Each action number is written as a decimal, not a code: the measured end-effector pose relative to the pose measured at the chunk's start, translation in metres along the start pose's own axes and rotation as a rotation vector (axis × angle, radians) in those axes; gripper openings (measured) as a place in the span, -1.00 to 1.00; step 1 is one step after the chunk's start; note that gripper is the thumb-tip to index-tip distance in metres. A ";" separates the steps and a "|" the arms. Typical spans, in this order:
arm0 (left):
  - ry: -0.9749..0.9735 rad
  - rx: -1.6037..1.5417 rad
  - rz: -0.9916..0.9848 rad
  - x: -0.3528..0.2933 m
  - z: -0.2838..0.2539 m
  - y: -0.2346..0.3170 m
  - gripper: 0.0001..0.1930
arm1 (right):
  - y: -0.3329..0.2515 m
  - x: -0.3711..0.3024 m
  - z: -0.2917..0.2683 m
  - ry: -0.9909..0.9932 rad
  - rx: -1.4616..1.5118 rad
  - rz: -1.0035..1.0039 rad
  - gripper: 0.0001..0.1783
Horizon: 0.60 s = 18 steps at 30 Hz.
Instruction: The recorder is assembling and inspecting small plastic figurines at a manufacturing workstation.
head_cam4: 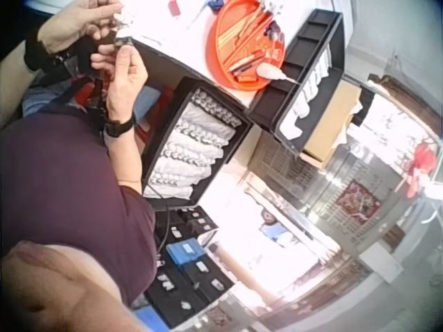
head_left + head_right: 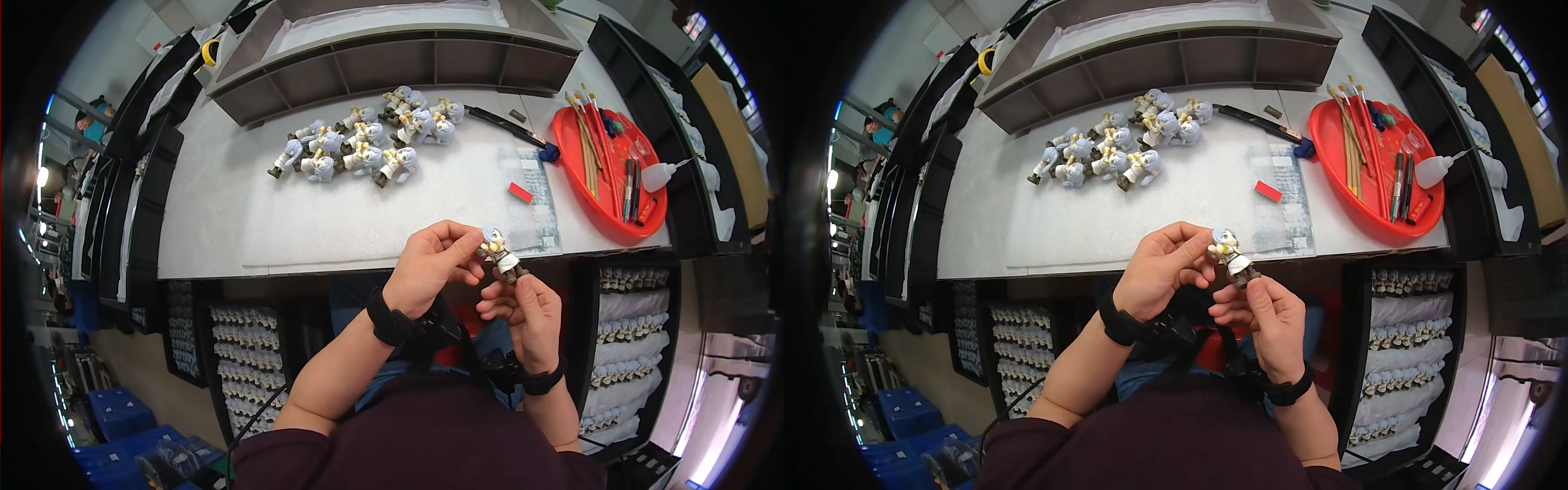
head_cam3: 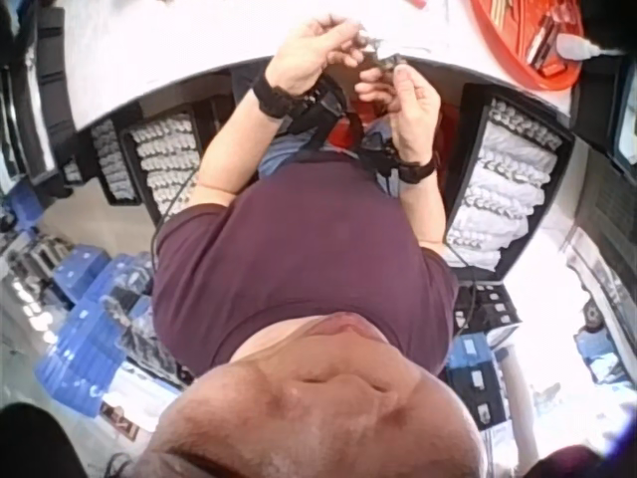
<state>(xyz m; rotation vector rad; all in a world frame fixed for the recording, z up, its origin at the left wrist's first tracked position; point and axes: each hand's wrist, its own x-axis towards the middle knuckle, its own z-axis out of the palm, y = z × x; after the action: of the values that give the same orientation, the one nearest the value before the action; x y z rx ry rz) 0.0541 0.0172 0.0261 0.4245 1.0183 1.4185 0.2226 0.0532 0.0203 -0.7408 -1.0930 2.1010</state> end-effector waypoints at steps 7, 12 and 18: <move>-0.001 0.038 0.053 -0.001 -0.001 0.000 -0.81 | -0.002 0.002 -0.002 -0.013 0.047 0.045 -0.64; -0.091 0.147 0.165 -0.002 -0.004 -0.002 -0.78 | -0.010 0.000 0.002 0.012 0.107 0.057 -0.67; -0.099 0.096 0.216 -0.006 0.004 -0.004 -0.71 | 0.005 0.003 0.001 0.118 -0.272 -0.343 -0.64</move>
<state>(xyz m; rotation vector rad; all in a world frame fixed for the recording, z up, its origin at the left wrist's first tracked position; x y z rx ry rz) 0.0607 0.0118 0.0268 0.6860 0.9851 1.5277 0.2186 0.0528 0.0160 -0.7330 -1.3497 1.6218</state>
